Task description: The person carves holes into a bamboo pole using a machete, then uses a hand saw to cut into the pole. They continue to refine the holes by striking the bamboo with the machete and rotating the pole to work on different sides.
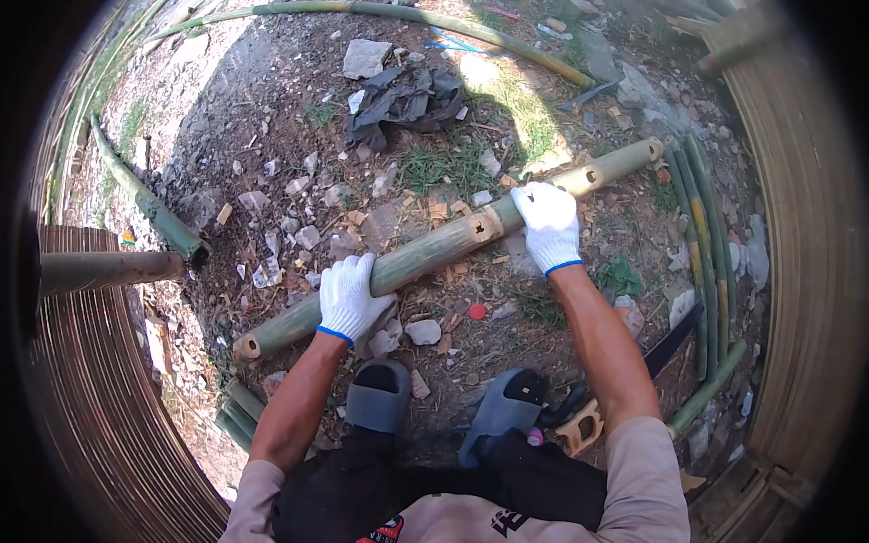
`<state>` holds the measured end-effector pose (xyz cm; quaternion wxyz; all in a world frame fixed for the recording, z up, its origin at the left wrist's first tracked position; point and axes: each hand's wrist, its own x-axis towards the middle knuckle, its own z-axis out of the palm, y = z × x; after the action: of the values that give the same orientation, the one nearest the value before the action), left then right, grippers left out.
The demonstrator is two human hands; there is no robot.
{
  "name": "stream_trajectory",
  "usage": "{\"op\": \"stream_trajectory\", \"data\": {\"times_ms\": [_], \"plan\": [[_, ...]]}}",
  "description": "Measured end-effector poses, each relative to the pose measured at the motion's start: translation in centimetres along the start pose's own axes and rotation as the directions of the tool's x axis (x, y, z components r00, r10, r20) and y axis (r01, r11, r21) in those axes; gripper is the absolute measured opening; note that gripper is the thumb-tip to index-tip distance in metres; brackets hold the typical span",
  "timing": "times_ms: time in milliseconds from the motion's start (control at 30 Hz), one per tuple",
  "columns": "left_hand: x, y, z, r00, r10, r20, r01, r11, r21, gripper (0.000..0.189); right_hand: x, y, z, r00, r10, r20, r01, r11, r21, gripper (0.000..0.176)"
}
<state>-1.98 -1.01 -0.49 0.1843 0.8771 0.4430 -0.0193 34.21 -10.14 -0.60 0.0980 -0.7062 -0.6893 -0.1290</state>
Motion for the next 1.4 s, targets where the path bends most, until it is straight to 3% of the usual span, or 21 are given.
{"op": "stream_trajectory", "data": {"times_ms": [100, 200, 233, 267, 367, 433, 500, 600, 667, 733, 800, 833, 867, 933, 967, 1067, 1133, 1167, 1267, 1333, 1400], "plan": [[0.6, 0.1, 0.2, 0.999, 0.024, 0.028, -0.024, 1.000, -0.019, 0.070, 0.3, 0.8, 0.2, 0.997, 0.000, 0.081, -0.005, 0.998, 0.060, 0.048], [0.5, 0.1, 0.2, 0.999, 0.040, 0.011, -0.040, 0.998, -0.046, 0.074, -1.0, 0.3, -1.5, 1.000, 0.027, 0.004, -0.028, 0.997, 0.078, 0.054], [0.6, 0.2, -0.2, 0.998, 0.029, 0.060, -0.027, 0.999, -0.042, 0.082, -1.4, -0.9, -3.6, 0.985, 0.164, 0.055, -0.164, 0.986, 0.010, 0.064], [0.8, 0.3, -0.4, 0.997, 0.050, 0.064, -0.047, 0.998, -0.048, 0.082, -2.8, -1.3, -5.0, 0.953, 0.296, 0.062, -0.300, 0.952, 0.065, 0.065], [1.4, 1.1, -0.4, 0.989, 0.150, -0.016, -0.150, 0.989, -0.018, 0.093, -11.1, -3.2, -7.8, 0.723, 0.675, 0.150, -0.690, 0.716, 0.106, 0.063], [2.2, 1.9, 0.1, 0.983, 0.184, 0.011, -0.183, 0.983, -0.023, 0.091, -16.8, -4.9, -9.8, 0.467, 0.860, 0.206, -0.884, 0.463, 0.074, 0.064], [4.0, 3.3, 0.8, 0.984, 0.155, 0.093, -0.152, 0.988, -0.034, 0.086, -21.9, -6.6, -12.0, 0.215, 0.954, 0.209, -0.975, 0.222, -0.009, 0.066], [4.8, 3.4, 1.0, 0.976, 0.183, 0.116, -0.185, 0.983, 0.011, 0.078, -27.4, -10.1, -13.4, 0.029, 0.975, 0.222, -0.988, 0.062, -0.141, 0.073], [5.3, 4.0, 0.1, 0.969, 0.170, 0.177, -0.171, 0.985, -0.006, 0.076, -29.5, -11.7, -12.7, 0.014, 0.946, 0.324, -0.981, 0.076, -0.180, 0.076], [6.0, 4.7, 0.8, 0.969, 0.207, 0.136, -0.208, 0.978, -0.005, 0.077, -30.6, -11.9, -11.5, 0.021, 0.900, 0.435, -0.989, 0.084, -0.125, 0.075], [6.5, 6.1, 0.7, 0.973, 0.203, 0.111, -0.207, 0.978, 0.030, 0.075, -30.3, -11.4, -10.6, 0.174, 0.943, 0.282, -0.985, 0.164, 0.059, 0.072], [6.6, 6.1, 0.8, 0.973, 0.198, 0.115, -0.202, 0.979, 0.021, 0.075, -29.3, -10.7, -11.2, 0.123, 0.942, 0.311, -0.985, 0.078, 0.152, 0.061], [6.8, 6.3, 1.0, 0.973, 0.198, 0.116, -0.200, 0.980, 0.007, 0.075, -29.0, -9.8, -11.0, 0.142, 0.941, 0.306, -0.982, 0.095, 0.163, 0.061], [6.5, 6.5, 0.7, 0.974, 0.198, 0.109, -0.199, 0.980, -0.003, 0.075, -29.7, -9.2, -10.9, 0.019, 0.909, 0.415, -0.984, -0.057, 0.171, 0.050], [6.1, 6.4, 0.5, 0.973, 0.199, 0.114, -0.199, 0.980, -0.011, 0.075, -31.2, -9.2, -9.9, 0.101, 0.907, 0.409, -0.974, 0.006, 0.227, 0.040], [5.8, 5.9, 0.1, 0.973, 0.156, 0.169, -0.158, 0.988, -0.006, 0.076, -28.5, -9.9, -12.0, -0.087, 0.698, 0.711, -0.925, -0.322, 0.202, 0.033], [5.5, 6.3, 0.1, 0.978, 0.124, 0.167, -0.131, 0.991, 0.035, 0.076, -28.1, -11.8, -11.2, -0.048, 0.755, 0.654, -0.913, -0.299, 0.277, 0.029], [5.8, 6.0, 0.5, 0.972, 0.162, 0.169, -0.163, 0.987, -0.010, 0.076, -28.1, -12.2, -11.2, -0.106, 0.745, 0.659, -0.828, -0.433, 0.357, 0.026], [5.2, 5.8, 1.2, 0.969, 0.190, 0.158, -0.183, 0.981, -0.057, 0.072, -27.1, -11.3, -12.4, -0.220, 0.780, 0.586, -0.718, -0.536, 0.444, 0.025], [5.1, 6.6, 1.0, 0.982, 0.107, 0.157, -0.106, 0.994, -0.013, 0.070, -24.4, -9.3, -14.0, -0.132, 0.872, 0.471, -0.786, -0.382, 0.487, 0.028], [5.0, 6.6, 1.5, 0.985, 0.059, 0.164, -0.061, 0.998, 0.008, 0.069, -20.7, -6.1, -15.2, 0.125, 0.813, 0.569, -0.870, -0.186, 0.457, 0.032]]}}
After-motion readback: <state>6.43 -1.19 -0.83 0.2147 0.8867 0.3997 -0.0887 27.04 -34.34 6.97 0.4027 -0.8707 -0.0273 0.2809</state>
